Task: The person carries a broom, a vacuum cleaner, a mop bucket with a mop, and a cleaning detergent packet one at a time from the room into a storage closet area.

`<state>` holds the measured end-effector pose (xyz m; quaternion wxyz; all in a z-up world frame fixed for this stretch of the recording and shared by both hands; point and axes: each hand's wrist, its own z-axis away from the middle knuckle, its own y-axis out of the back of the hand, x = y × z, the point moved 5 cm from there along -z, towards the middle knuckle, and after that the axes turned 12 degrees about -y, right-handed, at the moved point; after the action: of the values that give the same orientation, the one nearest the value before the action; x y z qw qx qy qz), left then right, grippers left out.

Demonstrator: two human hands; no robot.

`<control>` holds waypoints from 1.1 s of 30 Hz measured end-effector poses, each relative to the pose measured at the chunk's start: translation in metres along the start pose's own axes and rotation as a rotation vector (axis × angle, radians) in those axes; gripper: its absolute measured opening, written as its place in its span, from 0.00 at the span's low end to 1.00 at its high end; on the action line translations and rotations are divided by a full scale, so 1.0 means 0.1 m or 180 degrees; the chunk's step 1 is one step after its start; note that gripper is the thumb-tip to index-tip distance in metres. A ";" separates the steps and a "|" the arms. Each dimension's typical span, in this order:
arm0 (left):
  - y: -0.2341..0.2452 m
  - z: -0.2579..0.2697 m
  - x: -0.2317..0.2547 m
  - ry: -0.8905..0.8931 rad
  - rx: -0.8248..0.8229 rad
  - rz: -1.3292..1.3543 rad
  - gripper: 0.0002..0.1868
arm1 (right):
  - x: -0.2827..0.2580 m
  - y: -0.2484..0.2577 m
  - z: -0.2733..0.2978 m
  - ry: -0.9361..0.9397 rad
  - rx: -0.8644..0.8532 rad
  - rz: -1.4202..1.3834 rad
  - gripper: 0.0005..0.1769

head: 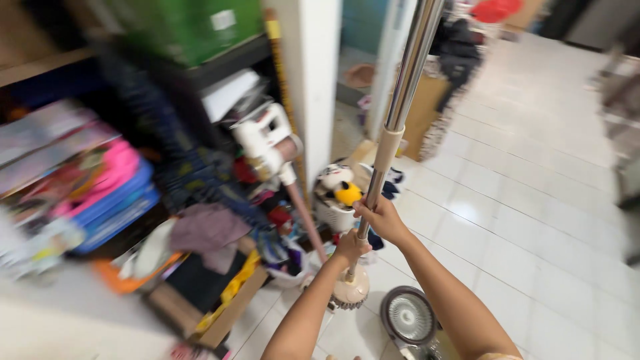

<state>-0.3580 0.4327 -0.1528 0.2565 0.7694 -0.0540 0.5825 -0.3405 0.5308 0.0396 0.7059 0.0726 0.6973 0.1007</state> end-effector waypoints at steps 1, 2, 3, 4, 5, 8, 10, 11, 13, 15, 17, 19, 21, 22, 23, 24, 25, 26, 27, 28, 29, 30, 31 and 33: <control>0.24 0.08 -0.08 0.0046 0.0116 -0.0031 0.18 | 0.08 -0.21 -0.05 -0.0211 -0.0017 0.0171 0.14; 0.44 0.18 -0.16 -0.0016 0.0019 0.0334 0.19 | 0.21 -0.41 -0.07 -0.0428 -0.0028 0.0341 0.14; 0.64 0.34 -0.23 -0.0093 -0.0071 0.0697 0.21 | 0.31 -0.64 -0.09 -0.0404 -0.0145 0.0335 0.14; 0.89 0.50 -0.31 -0.0055 0.0041 0.0665 0.21 | 0.39 -0.89 -0.13 -0.0185 -0.0310 0.0238 0.14; 1.22 0.67 -0.33 -0.0257 0.0431 0.0297 0.23 | 0.47 -1.14 -0.16 0.0031 -0.0477 0.0135 0.15; 2.00 1.46 -0.40 0.0102 0.1097 -0.0060 0.24 | 0.86 -1.88 -0.17 -0.0185 -0.0742 0.0439 0.16; 2.43 2.01 -0.46 0.0643 0.1401 -0.0018 0.22 | 1.06 -2.42 -0.13 -0.0316 -0.0862 0.0445 0.15; 2.64 2.27 -0.42 0.0358 0.1730 0.0076 0.20 | 1.16 -2.69 -0.09 -0.0483 -0.0861 0.0459 0.15; 3.00 2.79 -0.38 0.0099 0.2168 0.0113 0.18 | 1.26 -3.28 0.00 -0.0492 -0.1102 0.0570 0.15; 3.29 3.29 -0.38 0.0406 0.2457 -0.0210 0.18 | 1.32 -3.82 0.15 -0.0478 -0.1317 0.0693 0.15; 3.52 3.74 -0.31 0.0457 0.2645 -0.0198 0.18 | 1.26 -4.29 0.30 -0.0226 -0.1364 0.1091 0.16; 3.72 4.13 -0.27 0.0477 0.2842 -0.0187 0.18 | 1.20 -4.70 0.54 -0.0107 -0.1604 0.1085 0.20; 3.85 4.53 -0.27 0.0713 0.3070 -0.0400 0.18 | 1.14 -5.07 0.76 -0.0138 -0.1867 0.1388 0.24; 3.91 4.70 -0.27 0.0723 0.3179 -0.0438 0.18 | 1.14 -5.24 0.86 -0.0222 -0.1983 0.1709 0.25; 3.97 4.87 -0.28 0.0727 0.3376 -0.0372 0.18 | 1.11 -5.41 0.97 -0.0145 -0.2071 0.1723 0.25; 4.03 5.03 -0.30 0.0725 0.3570 -0.0299 0.18 | 1.13 -5.55 1.08 -0.0309 -0.2147 0.1707 0.26; 4.13 5.17 -0.31 0.0728 0.3677 -0.0330 0.18 | 1.15 -5.69 1.16 -0.0475 -0.2220 0.1696 0.27; 4.18 5.31 -0.28 0.0643 0.3798 -0.0390 0.18 | 1.17 -5.81 1.24 -0.0427 -0.2303 0.1737 0.27; 4.22 5.43 -0.24 0.0560 0.3919 -0.0455 0.18 | 1.20 -5.95 1.33 -0.0541 -0.2382 0.1527 0.27; 4.27 5.53 -0.20 0.0551 0.4020 -0.0494 0.18 | 1.19 -6.10 1.34 -0.0627 -0.2453 0.1301 0.28; 4.28 5.66 -0.18 0.0827 0.4078 -0.0608 0.18 | 1.16 -6.24 1.32 -0.0552 -0.2532 0.1325 0.28; 4.27 5.79 -0.15 0.1137 0.4110 -0.0699 0.19 | 1.14 -6.36 1.35 -0.0531 -0.2558 0.1212 0.29; 4.34 5.87 -0.09 0.1161 0.4192 -0.0715 0.19 | 1.11 -6.47 1.37 -0.0513 -0.2583 0.1101 0.29; 4.38 6.00 -0.05 0.0893 0.4345 -0.0315 0.19 | 1.05 -6.57 1.36 -0.0632 -0.2510 0.0779 0.26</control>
<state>-0.0059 -0.2210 -0.1262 -0.2534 0.6777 0.3928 0.5676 -0.1769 -0.0751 -0.2193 0.7263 -0.1114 0.5202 0.4353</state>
